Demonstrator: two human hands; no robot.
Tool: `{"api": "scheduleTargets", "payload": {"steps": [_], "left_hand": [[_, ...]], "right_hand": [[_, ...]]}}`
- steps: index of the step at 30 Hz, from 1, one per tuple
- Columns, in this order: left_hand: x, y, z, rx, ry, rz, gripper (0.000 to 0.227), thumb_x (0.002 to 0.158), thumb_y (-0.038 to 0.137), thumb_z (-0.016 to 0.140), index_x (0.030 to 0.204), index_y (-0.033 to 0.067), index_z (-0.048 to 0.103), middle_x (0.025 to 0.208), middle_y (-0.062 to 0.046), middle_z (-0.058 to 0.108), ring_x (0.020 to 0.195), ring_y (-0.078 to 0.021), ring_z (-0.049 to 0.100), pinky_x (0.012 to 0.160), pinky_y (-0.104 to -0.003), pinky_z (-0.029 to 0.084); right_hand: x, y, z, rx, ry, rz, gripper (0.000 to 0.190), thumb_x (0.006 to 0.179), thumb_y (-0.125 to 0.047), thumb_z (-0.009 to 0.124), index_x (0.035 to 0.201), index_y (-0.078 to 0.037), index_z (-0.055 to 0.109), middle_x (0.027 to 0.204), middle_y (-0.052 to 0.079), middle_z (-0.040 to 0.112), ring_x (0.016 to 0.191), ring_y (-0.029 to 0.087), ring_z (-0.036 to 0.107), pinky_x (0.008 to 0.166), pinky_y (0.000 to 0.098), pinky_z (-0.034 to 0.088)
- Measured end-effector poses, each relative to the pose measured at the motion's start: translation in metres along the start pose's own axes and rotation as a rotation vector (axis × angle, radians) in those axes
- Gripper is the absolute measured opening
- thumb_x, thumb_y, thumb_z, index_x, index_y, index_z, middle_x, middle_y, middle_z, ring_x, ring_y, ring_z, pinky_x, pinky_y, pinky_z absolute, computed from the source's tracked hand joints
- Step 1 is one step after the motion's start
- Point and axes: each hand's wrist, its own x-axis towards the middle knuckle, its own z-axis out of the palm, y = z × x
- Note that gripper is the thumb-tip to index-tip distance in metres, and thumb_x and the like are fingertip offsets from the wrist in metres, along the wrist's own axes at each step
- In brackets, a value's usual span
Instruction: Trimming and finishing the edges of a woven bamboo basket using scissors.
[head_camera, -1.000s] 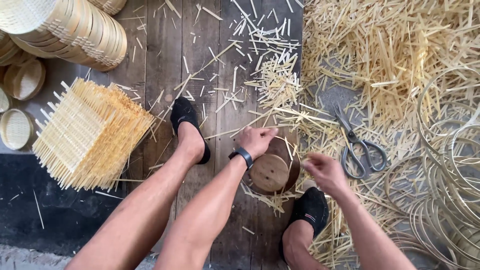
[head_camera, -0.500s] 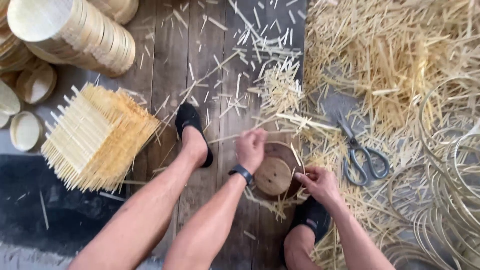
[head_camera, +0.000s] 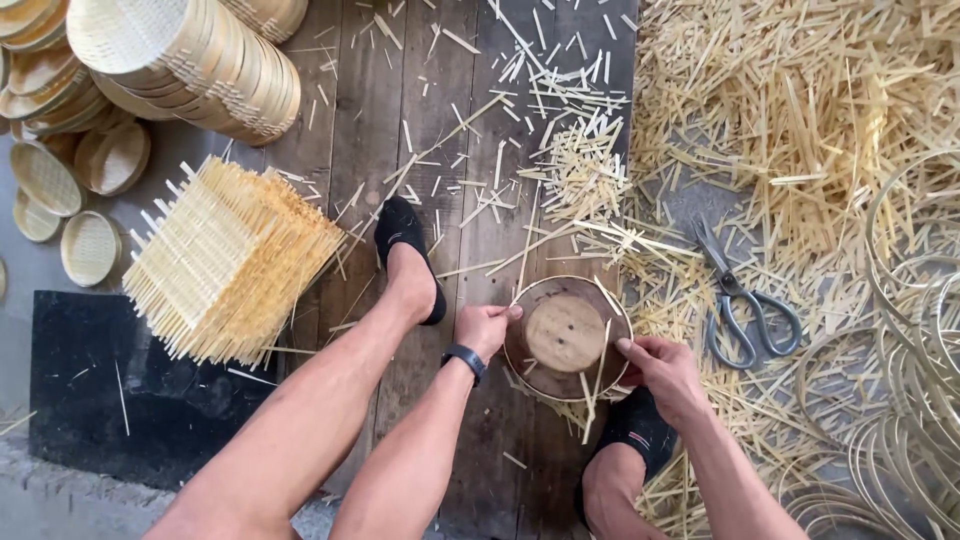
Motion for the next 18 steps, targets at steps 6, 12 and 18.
{"api": "scheduleTargets", "payload": {"steps": [6,12,18], "left_hand": [[-0.055,-0.021,0.026,-1.168,-0.646,-0.223,0.032,0.097,0.009,0.057,0.127,0.0022,0.06,0.121,-0.012,0.072,0.096,-0.0278,0.078,0.078,-0.048,0.066],[-0.054,-0.04,0.074,-1.044,-0.324,-0.273,0.031,0.102,0.014,0.062,0.129,-0.0001,0.062,0.116,-0.017,0.075,0.093,-0.0307,0.077,0.068,-0.043,0.068],[-0.034,-0.039,0.038,-0.684,-0.224,0.003,0.02,0.096,0.015,0.067,0.112,0.005,0.072,0.1,-0.008,0.076,0.084,-0.0214,0.074,0.061,-0.037,0.064]], "right_hand": [[-0.004,0.025,0.01,0.248,-0.191,0.089,0.033,0.1,-0.016,0.064,0.115,0.013,0.066,0.1,0.019,0.074,0.076,0.025,0.074,0.065,0.0365,0.064],[0.002,0.036,0.028,0.19,-0.013,0.072,0.027,0.096,-0.016,0.06,0.109,0.007,0.068,0.091,0.018,0.076,0.071,0.03,0.076,0.062,0.0401,0.063],[0.052,0.084,-0.001,0.079,0.032,0.085,0.048,0.102,-0.033,0.062,0.106,0.014,0.07,0.086,0.024,0.073,0.068,0.033,0.068,0.058,0.0443,0.055]]}}
